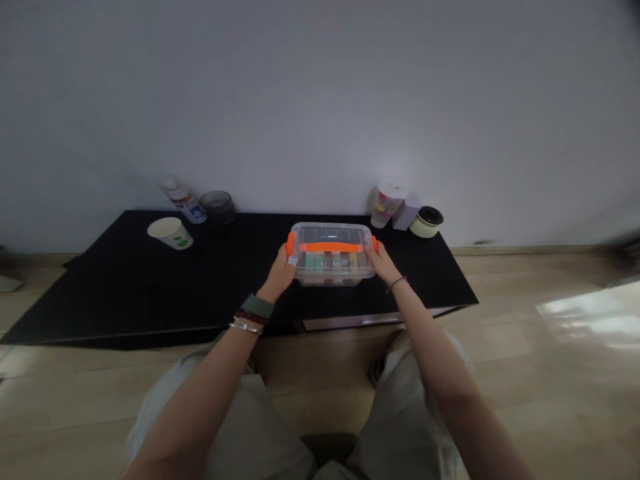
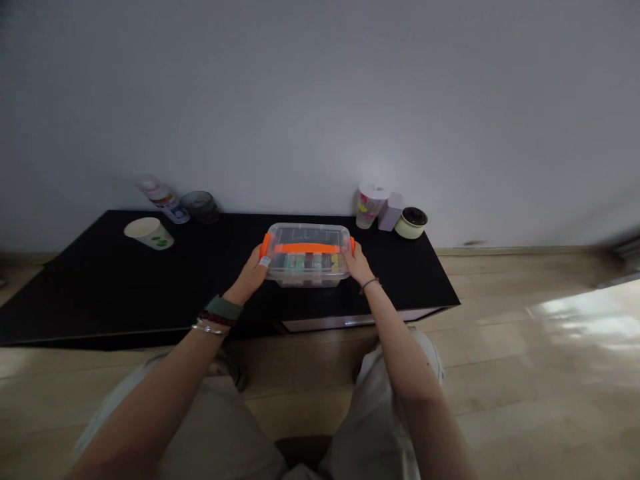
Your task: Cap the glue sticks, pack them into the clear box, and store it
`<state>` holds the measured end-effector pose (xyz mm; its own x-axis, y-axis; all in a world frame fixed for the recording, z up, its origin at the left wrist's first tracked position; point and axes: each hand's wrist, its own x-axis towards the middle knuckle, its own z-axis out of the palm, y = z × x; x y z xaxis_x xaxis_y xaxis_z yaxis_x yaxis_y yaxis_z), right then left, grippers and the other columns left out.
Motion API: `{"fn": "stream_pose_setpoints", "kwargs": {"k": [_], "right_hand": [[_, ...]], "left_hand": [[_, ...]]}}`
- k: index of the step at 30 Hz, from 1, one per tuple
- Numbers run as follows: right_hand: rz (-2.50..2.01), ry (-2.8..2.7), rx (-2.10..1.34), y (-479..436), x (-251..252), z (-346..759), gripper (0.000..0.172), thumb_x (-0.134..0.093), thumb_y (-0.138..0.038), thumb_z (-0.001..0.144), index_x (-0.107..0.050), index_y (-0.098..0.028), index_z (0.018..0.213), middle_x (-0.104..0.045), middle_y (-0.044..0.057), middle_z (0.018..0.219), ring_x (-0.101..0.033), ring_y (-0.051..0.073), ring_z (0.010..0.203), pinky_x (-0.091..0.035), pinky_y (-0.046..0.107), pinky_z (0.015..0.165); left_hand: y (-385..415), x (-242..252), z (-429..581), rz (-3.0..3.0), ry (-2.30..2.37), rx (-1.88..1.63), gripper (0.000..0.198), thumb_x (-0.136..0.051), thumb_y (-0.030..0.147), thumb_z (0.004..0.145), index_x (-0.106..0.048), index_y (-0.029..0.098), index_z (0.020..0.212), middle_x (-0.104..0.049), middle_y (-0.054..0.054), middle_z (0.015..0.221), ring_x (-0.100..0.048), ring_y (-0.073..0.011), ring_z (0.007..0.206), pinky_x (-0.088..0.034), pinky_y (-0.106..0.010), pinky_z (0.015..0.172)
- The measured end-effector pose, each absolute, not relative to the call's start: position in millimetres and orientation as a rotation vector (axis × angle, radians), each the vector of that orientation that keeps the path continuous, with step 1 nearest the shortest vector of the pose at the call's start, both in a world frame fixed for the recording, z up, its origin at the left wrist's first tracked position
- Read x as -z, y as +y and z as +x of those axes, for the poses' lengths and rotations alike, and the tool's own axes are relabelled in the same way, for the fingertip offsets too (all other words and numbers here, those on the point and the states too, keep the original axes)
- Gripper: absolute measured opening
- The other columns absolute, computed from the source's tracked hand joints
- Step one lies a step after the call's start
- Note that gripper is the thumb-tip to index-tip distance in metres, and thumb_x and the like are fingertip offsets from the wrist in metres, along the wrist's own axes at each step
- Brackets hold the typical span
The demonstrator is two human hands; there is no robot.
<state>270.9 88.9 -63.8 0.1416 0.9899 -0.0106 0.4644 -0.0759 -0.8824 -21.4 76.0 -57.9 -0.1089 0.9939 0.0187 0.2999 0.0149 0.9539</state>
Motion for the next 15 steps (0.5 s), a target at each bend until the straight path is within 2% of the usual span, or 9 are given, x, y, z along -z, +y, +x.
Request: {"fn": "stream_pose_setpoints", "kwargs": {"k": [15], "right_hand": [[-1.707, -1.496, -0.714, 86.5, 48.5, 261.6, 0.047, -0.044, -0.039, 0.093, -0.053, -0.021, 0.136, -0.069, 0.011, 0.122, -0.063, 0.030, 0.116, -0.046, 0.048, 0.104]], "left_hand": [[71.8, 58.1, -17.8, 1.374, 1.548, -1.162, 0.052, -0.048, 0.025, 0.087, -0.048, 0.015, 0.138, -0.056, -0.014, 0.137, -0.052, -0.0282, 0.128, -0.035, -0.043, 0.114]]}}
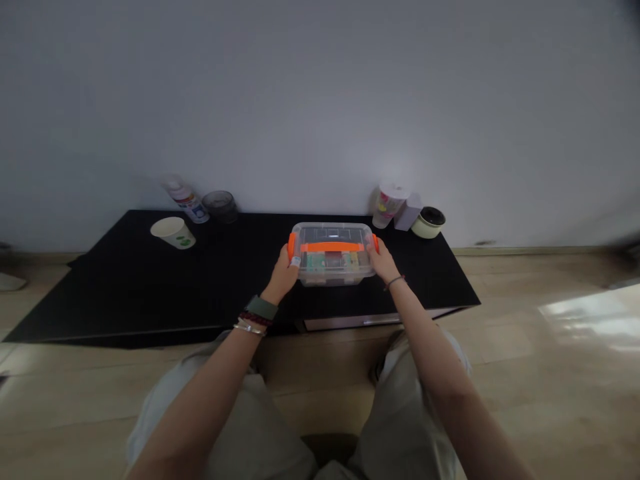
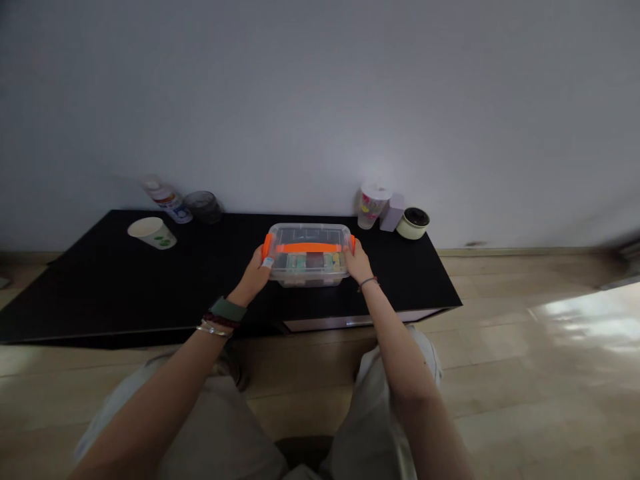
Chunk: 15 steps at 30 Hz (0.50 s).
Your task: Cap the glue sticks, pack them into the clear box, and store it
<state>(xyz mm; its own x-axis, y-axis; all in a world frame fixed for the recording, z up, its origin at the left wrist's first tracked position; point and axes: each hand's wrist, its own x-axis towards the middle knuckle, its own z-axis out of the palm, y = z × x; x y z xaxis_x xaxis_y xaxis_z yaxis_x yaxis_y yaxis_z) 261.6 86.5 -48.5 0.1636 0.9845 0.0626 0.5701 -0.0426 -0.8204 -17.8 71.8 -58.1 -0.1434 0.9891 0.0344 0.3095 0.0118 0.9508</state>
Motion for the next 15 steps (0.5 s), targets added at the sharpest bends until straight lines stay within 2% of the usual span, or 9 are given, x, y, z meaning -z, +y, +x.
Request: {"fn": "stream_pose_setpoints", "kwargs": {"k": [5, 11, 15], "right_hand": [[-1.758, -1.589, -0.625, 86.1, 44.2, 260.6, 0.051, -0.042, -0.037, 0.094, -0.049, -0.016, 0.140, -0.062, 0.014, 0.134, -0.059, 0.030, 0.124, -0.044, 0.046, 0.106], [-1.797, -1.597, -0.586, 83.5, 38.7, 257.9, 0.052, -0.041, -0.037, 0.095, -0.047, -0.016, 0.142, -0.061, 0.016, 0.133, -0.058, 0.030, 0.123, -0.045, 0.048, 0.105], [-1.774, -1.679, -0.150, 54.3, 5.6, 248.8, 0.056, -0.041, -0.042, 0.096, -0.046, -0.011, 0.143, -0.051, 0.022, 0.139, -0.047, 0.035, 0.131, -0.039, 0.051, 0.108]], "left_hand": [[71.7, 57.5, -18.9, 1.373, 1.541, -1.149, 0.054, -0.051, 0.025, 0.085, -0.048, 0.016, 0.138, -0.056, -0.014, 0.137, -0.053, -0.0285, 0.128, -0.035, -0.044, 0.114], [70.9, 55.6, -18.1, 1.363, 1.543, -1.131, 0.057, -0.049, 0.027, 0.088, -0.044, 0.012, 0.143, -0.055, -0.017, 0.140, -0.052, -0.0291, 0.129, -0.036, -0.044, 0.114], [70.5, 56.5, -17.3, 1.322, 1.521, -1.150, 0.059, -0.050, 0.031, 0.089, -0.043, 0.013, 0.144, -0.053, -0.017, 0.143, -0.051, -0.0290, 0.131, -0.035, -0.043, 0.115]]}}
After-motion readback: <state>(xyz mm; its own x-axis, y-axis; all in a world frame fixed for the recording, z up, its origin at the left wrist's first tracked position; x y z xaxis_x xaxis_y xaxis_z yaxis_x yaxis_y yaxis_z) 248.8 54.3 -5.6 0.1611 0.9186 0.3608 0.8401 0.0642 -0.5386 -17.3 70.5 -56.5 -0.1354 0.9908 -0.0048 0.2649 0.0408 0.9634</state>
